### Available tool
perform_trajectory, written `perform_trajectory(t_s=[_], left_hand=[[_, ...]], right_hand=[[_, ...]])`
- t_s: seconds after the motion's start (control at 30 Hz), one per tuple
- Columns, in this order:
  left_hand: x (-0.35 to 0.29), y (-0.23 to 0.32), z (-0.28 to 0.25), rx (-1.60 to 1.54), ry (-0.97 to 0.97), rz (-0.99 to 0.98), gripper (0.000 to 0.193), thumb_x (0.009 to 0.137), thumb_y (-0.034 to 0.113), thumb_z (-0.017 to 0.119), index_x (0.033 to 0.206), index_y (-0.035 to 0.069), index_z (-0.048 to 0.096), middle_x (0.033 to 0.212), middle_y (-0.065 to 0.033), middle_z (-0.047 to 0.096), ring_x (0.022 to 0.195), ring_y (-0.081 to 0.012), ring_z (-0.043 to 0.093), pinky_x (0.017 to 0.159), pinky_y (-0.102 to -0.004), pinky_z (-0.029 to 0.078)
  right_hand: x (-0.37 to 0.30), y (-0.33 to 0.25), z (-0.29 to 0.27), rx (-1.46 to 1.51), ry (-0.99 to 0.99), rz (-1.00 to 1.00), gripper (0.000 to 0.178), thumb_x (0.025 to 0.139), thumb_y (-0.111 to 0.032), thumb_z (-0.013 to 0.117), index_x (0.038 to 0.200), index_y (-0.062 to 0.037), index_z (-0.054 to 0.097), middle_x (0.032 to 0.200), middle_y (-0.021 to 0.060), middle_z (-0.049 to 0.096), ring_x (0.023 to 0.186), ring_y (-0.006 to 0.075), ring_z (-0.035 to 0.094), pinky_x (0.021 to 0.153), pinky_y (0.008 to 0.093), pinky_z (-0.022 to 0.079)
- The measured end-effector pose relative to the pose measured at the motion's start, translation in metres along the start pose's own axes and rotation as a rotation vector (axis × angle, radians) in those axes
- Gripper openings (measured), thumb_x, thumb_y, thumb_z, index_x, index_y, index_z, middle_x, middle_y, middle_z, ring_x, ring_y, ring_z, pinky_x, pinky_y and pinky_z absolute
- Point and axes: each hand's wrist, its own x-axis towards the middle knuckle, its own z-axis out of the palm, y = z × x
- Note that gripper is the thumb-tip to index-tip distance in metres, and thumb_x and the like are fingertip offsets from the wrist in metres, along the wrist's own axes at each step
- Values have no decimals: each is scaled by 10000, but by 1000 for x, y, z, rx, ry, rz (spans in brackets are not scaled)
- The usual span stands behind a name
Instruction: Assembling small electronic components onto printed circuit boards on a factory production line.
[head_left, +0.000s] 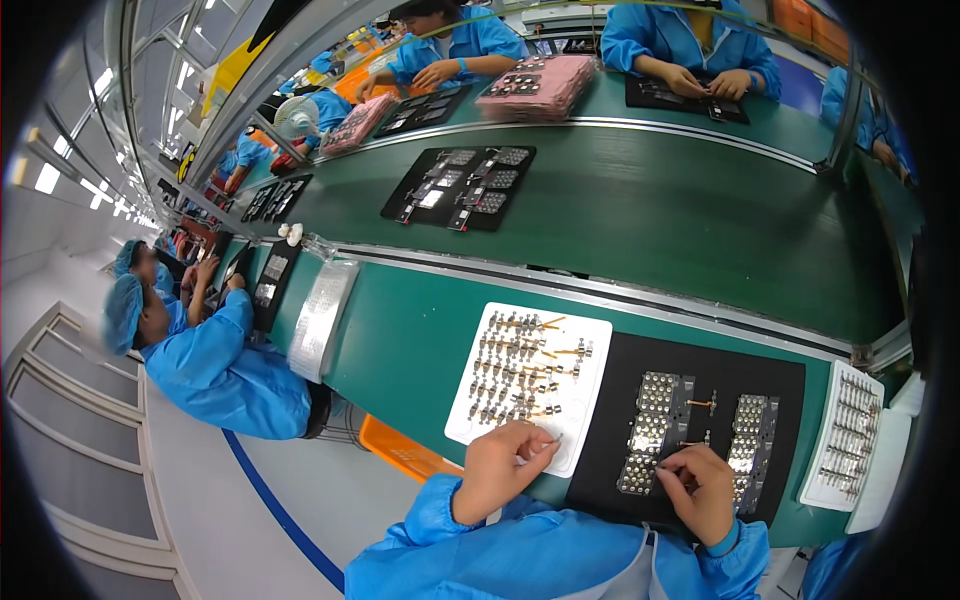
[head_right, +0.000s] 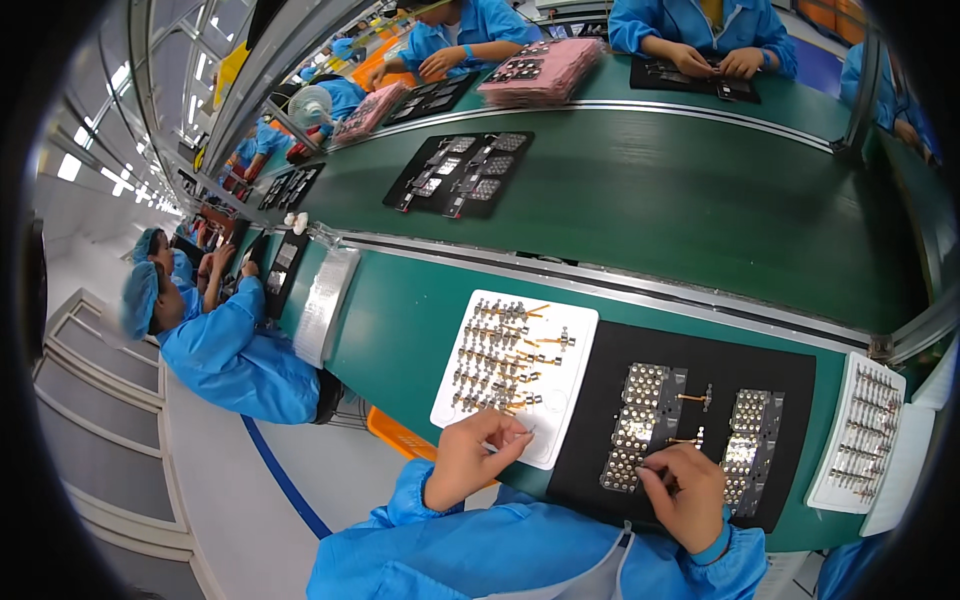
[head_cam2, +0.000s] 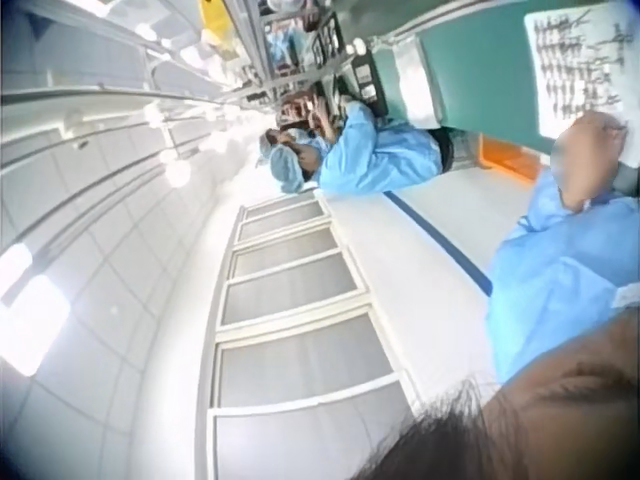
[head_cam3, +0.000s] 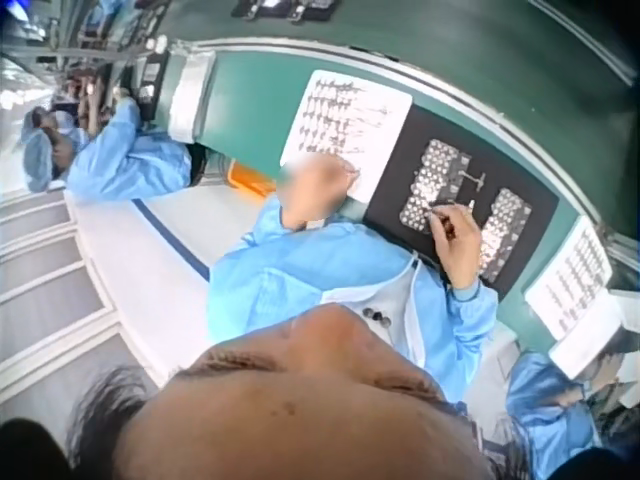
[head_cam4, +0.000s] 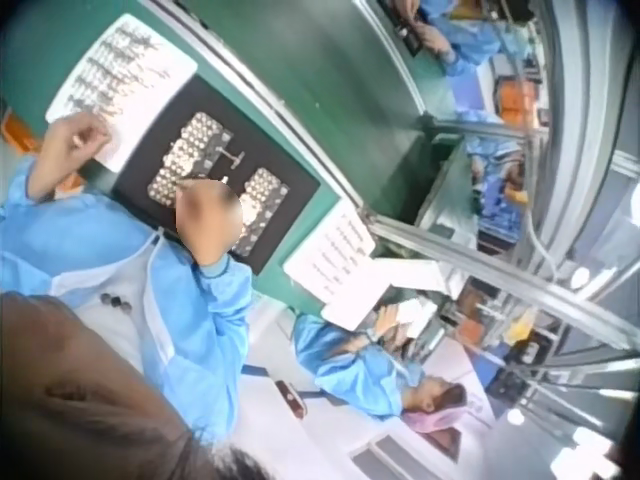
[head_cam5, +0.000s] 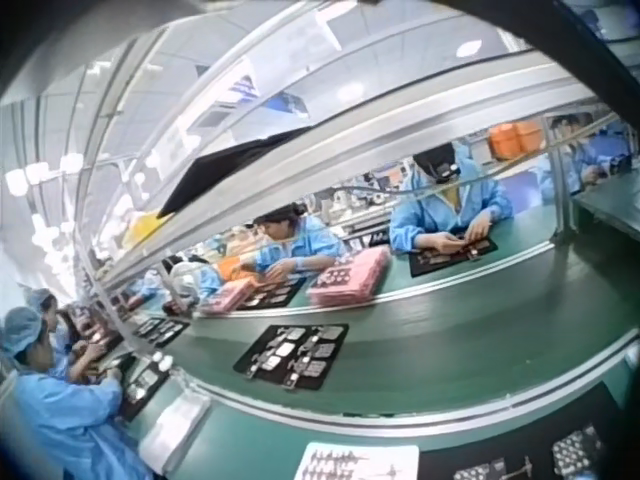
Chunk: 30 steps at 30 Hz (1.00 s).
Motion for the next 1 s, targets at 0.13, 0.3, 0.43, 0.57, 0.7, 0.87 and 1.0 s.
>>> perform_trajectory(t_s=[0.13, 0.3, 0.43, 0.57, 0.7, 0.87, 1.0], left_hand=[[8, 0, 20, -381, -37, 137, 70, 877, 24, 754, 937, -3, 730, 852, -39, 703, 734, -60, 656, 644, -222, 495], [10, 15, 72, -873, -274, 200, 133, 919, -29, 705, 1048, -40, 678, 931, -81, 707, 835, -106, 694, 755, -242, 554], [8, 18, 93, -991, -371, 230, 133, 940, -42, 667, 1073, -52, 657, 997, -100, 702, 897, -132, 700, 799, -264, 559], [8, 11, 102, -1121, -383, 117, 115, 969, -37, 620, 1080, -62, 636, 995, -104, 703, 895, -139, 703, 806, -269, 561], [13, 10, 100, -1148, -211, 49, 111, 983, -18, 619, 1091, -45, 616, 1004, -126, 716, 922, -164, 716, 851, -305, 591], [17, 15, 106, -1259, -309, 102, 106, 986, -32, 609, 1091, -25, 593, 1111, -144, 694, 1028, -193, 703, 919, -330, 586], [16, 13, 111, -1271, -387, 123, 102, 988, -35, 604, 1089, -22, 591, 1142, -141, 685, 1066, -176, 690, 948, -321, 569]], right_hand=[[8, -10, 9, 274, -198, 103, 119, 897, -34, 715, 1001, 23, 726, 872, 96, 680, 601, 81, 594, 535, 245, 466], [9, -8, 29, 845, -140, 317, 209, 1017, -114, 605, 1131, 48, 671, 850, 77, 691, 627, 86, 598, 522, 203, 480], [4, -3, 27, 964, 22, 272, 102, 984, -65, 635, 991, 34, 656, 799, 85, 675, 611, 98, 600, 500, 215, 471], [3, -3, 28, 961, 97, 366, 99, 981, -58, 632, 1026, 30, 632, 774, 69, 654, 599, 106, 596, 486, 222, 462], [6, 3, 31, 973, 92, 410, 147, 1010, -116, 623, 1045, 22, 662, 733, 38, 640, 571, 80, 571, 491, 209, 451], [10, 3, 35, 961, 169, 333, 151, 1001, -109, 645, 1065, 17, 699, 733, 16, 638, 580, 46, 552, 499, 194, 436], [11, 3, 32, 970, 232, 307, 127, 985, -73, 659, 1062, 15, 706, 765, 19, 663, 594, 35, 551, 505, 184, 428]])
